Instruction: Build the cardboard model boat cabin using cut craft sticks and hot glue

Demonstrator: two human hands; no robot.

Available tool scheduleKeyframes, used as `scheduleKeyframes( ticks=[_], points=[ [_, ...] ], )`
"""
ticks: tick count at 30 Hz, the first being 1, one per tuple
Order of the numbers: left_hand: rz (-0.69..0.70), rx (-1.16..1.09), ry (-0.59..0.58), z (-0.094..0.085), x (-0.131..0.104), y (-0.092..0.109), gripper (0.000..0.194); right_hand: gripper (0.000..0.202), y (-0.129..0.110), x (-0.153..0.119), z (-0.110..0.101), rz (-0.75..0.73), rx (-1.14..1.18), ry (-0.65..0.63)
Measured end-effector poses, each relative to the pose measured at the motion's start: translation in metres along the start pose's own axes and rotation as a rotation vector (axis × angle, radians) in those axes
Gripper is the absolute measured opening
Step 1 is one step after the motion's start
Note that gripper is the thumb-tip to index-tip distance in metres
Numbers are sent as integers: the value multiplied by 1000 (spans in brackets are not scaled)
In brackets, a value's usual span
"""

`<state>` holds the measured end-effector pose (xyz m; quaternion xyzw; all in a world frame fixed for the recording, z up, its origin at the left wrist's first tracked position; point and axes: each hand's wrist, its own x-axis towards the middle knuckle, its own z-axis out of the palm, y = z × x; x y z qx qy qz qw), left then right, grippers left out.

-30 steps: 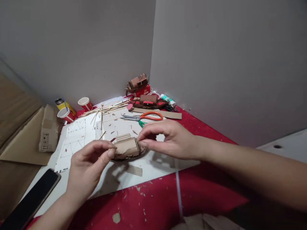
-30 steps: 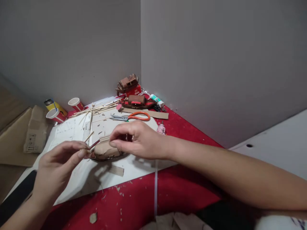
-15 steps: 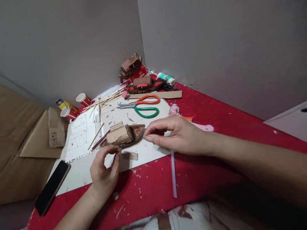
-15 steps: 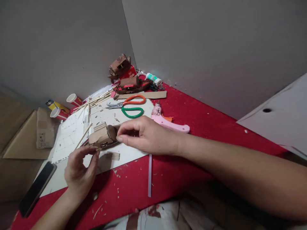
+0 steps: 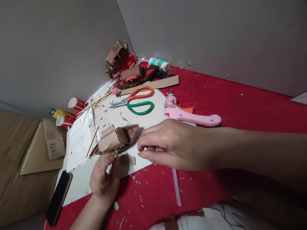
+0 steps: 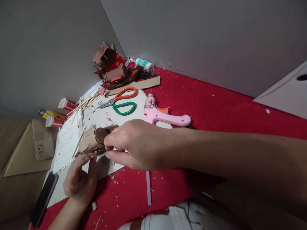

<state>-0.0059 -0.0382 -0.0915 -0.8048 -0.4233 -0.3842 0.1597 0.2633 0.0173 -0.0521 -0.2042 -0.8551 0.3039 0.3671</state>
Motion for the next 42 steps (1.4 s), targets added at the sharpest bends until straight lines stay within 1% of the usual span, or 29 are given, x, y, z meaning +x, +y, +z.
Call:
scheduleKeyframes(
  ticks=[4,10,14,15,19,22,30,31,34,36,39,40,42],
  points=[
    [21,38,-35,0,0,-2,31,18,4,-1,6,12,-43,-25],
    [18,49,-69,0,-1,-5,30,18,8,-4,15,0,-142,11],
    [10,59,-91,0,1,-5,30,20,7,-4,14,-22,-181,-84],
    [10,65,-90,0,1,-5,30,19,7,-4,14,-27,-182,-92],
    [19,78,-75,0,2,-4,33,19,8,-4,15,-47,-184,-68],
    [-7,63,-92,-1,2,-2,35,20,9,-5,17,-42,-200,-43],
    [-27,86,-120,-2,3,0,31,21,10,-6,20,-60,-247,-6],
    [-21,93,-125,-2,3,-1,30,21,9,-6,19,-58,-252,-12],
    [1,86,-127,-1,3,-4,28,20,6,-5,17,-27,-255,-83],
    [-2,44,-96,0,2,-5,31,18,4,-5,15,-24,-250,-96],
    [-77,-128,27,2,1,-1,38,16,3,-6,12,-60,-237,-48],
    [-135,-205,76,2,2,1,40,16,3,-7,11,-64,-229,-30],
    [-322,-328,155,-1,5,9,38,19,2,-7,7,-48,-195,-2]
  ],
)
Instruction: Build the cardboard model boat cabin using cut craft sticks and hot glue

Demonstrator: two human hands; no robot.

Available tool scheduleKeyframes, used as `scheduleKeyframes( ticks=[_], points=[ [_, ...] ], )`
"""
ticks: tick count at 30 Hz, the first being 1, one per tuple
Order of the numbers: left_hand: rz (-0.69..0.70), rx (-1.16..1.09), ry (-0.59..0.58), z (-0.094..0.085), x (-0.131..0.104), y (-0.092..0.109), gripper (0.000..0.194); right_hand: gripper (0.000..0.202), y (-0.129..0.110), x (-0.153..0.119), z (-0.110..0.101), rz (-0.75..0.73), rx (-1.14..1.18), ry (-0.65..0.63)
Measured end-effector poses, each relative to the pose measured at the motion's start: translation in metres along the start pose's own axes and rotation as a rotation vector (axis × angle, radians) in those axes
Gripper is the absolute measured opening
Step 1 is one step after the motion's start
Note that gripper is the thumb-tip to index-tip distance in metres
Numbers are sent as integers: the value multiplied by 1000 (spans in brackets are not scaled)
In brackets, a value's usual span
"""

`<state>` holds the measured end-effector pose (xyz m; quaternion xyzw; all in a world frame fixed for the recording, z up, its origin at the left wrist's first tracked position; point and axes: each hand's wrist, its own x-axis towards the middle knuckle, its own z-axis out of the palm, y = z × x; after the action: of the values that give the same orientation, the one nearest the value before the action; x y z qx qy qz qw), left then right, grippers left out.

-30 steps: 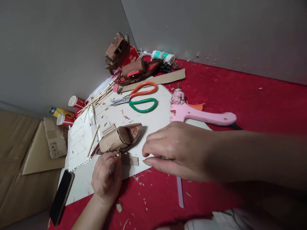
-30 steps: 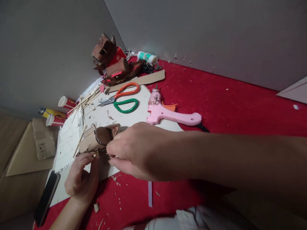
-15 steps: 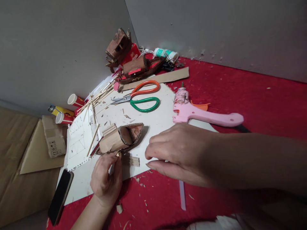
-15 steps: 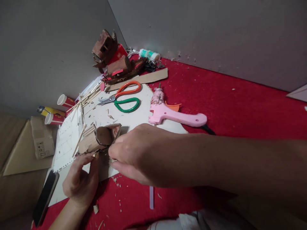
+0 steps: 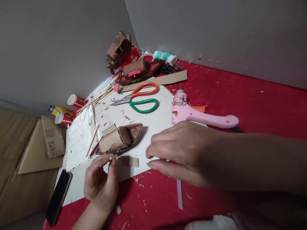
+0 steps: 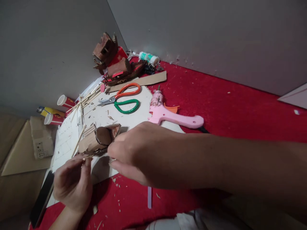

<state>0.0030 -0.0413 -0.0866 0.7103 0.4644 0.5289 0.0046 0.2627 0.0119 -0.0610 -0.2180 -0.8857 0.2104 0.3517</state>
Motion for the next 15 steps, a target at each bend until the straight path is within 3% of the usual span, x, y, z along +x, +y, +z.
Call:
scheduleKeyframes(
  ticks=[3,6,10,15],
  points=[
    [-381,-135,36,-2,4,17,26,20,-2,2,-4,51,71,-24],
    [-696,-361,-54,-6,9,33,20,20,-2,4,-5,65,95,-83],
    [-899,-599,-148,-10,10,49,25,18,-3,3,-13,91,-23,-72],
    [-1019,-691,-183,-10,6,52,27,20,-4,12,-40,252,-353,-82]
  ],
)
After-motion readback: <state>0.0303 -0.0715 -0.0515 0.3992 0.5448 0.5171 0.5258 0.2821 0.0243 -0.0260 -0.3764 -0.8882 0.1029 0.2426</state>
